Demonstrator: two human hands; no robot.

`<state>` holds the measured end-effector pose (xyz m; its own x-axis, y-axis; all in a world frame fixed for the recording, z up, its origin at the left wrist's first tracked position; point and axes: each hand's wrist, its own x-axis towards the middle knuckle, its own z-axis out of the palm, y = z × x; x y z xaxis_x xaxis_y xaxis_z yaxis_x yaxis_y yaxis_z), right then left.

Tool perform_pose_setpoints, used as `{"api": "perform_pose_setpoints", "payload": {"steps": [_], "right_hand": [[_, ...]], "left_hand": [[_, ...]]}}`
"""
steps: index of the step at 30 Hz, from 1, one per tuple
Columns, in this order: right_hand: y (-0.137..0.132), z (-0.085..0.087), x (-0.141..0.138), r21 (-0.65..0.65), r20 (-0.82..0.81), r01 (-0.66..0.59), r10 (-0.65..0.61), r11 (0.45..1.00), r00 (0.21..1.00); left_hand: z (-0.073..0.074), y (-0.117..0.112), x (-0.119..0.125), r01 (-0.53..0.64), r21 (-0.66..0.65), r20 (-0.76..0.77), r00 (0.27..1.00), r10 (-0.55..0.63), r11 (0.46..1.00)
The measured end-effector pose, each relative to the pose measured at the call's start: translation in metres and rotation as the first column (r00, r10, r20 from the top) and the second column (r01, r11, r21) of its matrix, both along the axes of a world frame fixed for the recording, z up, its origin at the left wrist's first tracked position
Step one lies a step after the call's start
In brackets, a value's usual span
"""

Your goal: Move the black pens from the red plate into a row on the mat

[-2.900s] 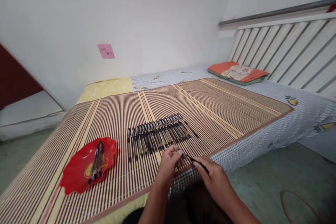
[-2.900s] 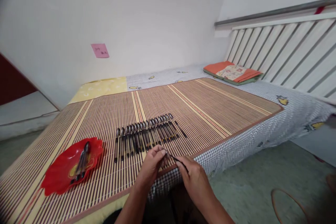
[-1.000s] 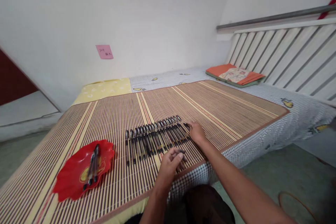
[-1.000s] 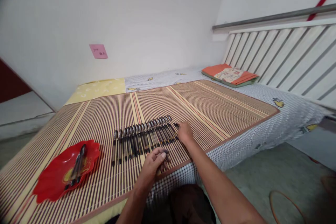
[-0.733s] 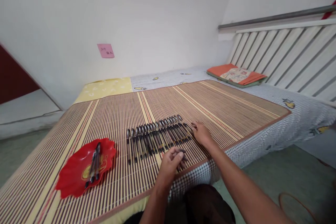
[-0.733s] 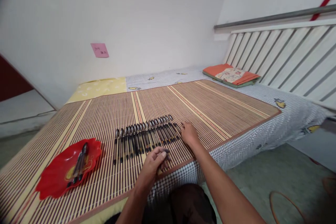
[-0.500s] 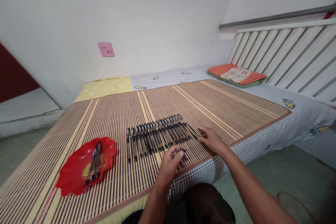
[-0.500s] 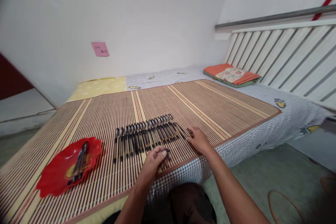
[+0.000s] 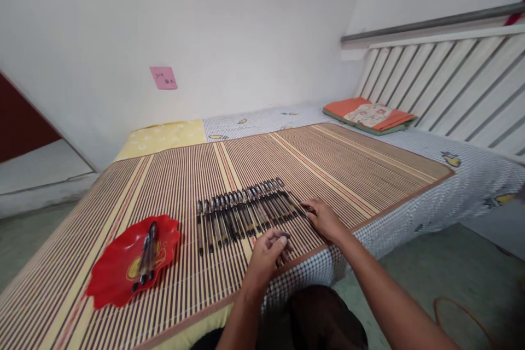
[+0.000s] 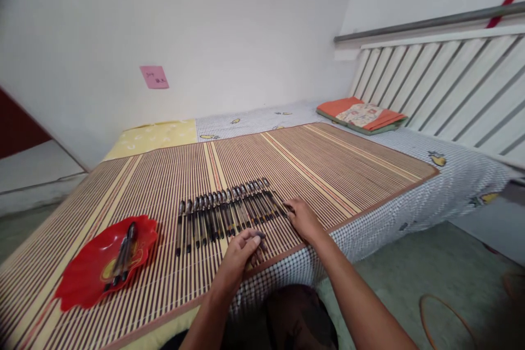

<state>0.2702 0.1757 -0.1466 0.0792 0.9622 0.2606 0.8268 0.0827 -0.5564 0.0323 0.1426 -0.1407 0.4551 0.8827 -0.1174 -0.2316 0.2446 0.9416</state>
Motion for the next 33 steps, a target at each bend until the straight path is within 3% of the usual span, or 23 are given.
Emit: {"api": "perform_pose_setpoints", "payload": {"steps": [27,33], "right_hand": [[0.007,-0.006,-0.002,0.005,0.044,-0.038,0.038,0.999,0.998],[0.007,-0.008,-0.003,0.033,0.044,0.003,-0.004,0.999,0.999]], "left_hand": [[0.001,-0.002,-0.002,0.025,0.033,-0.038,0.999,-0.024,0.999],[0.002,-0.002,-0.001,0.013,0.014,-0.028,1.0,-0.013,1.0]]}}
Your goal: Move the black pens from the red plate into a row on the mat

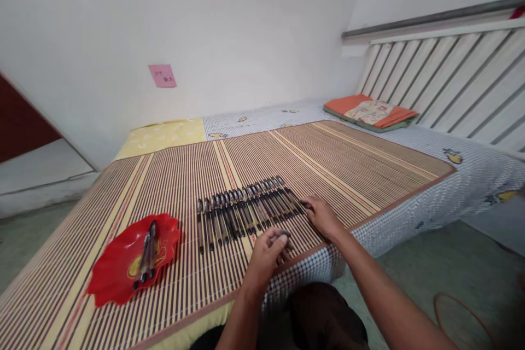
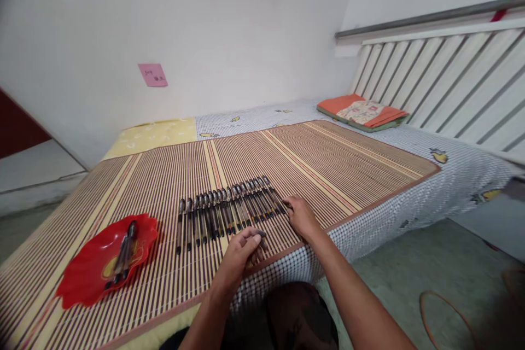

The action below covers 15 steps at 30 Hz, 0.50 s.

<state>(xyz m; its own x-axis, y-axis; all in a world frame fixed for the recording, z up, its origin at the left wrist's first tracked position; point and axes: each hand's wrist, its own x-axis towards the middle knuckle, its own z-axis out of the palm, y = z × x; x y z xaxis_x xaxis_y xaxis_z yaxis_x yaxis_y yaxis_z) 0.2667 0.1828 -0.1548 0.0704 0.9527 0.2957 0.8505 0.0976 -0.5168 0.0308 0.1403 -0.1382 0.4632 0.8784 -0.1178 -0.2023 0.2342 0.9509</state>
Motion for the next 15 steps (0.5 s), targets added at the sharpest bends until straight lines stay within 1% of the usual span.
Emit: {"api": "perform_pose_setpoints", "payload": {"steps": [4,9,11,13,15], "right_hand": [[-0.001,0.001,-0.002,0.004,-0.04,0.003,-0.003,1.0,0.999],[-0.001,-0.005,0.001,0.01,-0.21,-0.021,0.023,1.0,0.977],[-0.003,-0.008,0.004,0.029,-0.249,-0.035,0.041,0.999,0.968],[-0.007,-0.01,0.007,0.056,-0.218,-0.015,0.027,0.998,0.976],[-0.013,-0.011,0.009,0.074,-0.13,0.031,-0.021,0.997,0.991]], "left_hand": [[0.001,0.0,0.001,0.003,-0.007,-0.009,1.0,-0.003,1.0],[0.003,0.0,0.001,0.004,0.0,-0.012,1.0,-0.004,1.0],[0.004,0.0,0.001,0.001,-0.005,-0.008,1.0,-0.001,1.0],[0.004,-0.001,0.001,-0.001,-0.008,-0.006,1.0,0.0,1.0],[0.004,-0.001,0.001,-0.002,-0.005,-0.004,1.0,0.002,1.0]]}}
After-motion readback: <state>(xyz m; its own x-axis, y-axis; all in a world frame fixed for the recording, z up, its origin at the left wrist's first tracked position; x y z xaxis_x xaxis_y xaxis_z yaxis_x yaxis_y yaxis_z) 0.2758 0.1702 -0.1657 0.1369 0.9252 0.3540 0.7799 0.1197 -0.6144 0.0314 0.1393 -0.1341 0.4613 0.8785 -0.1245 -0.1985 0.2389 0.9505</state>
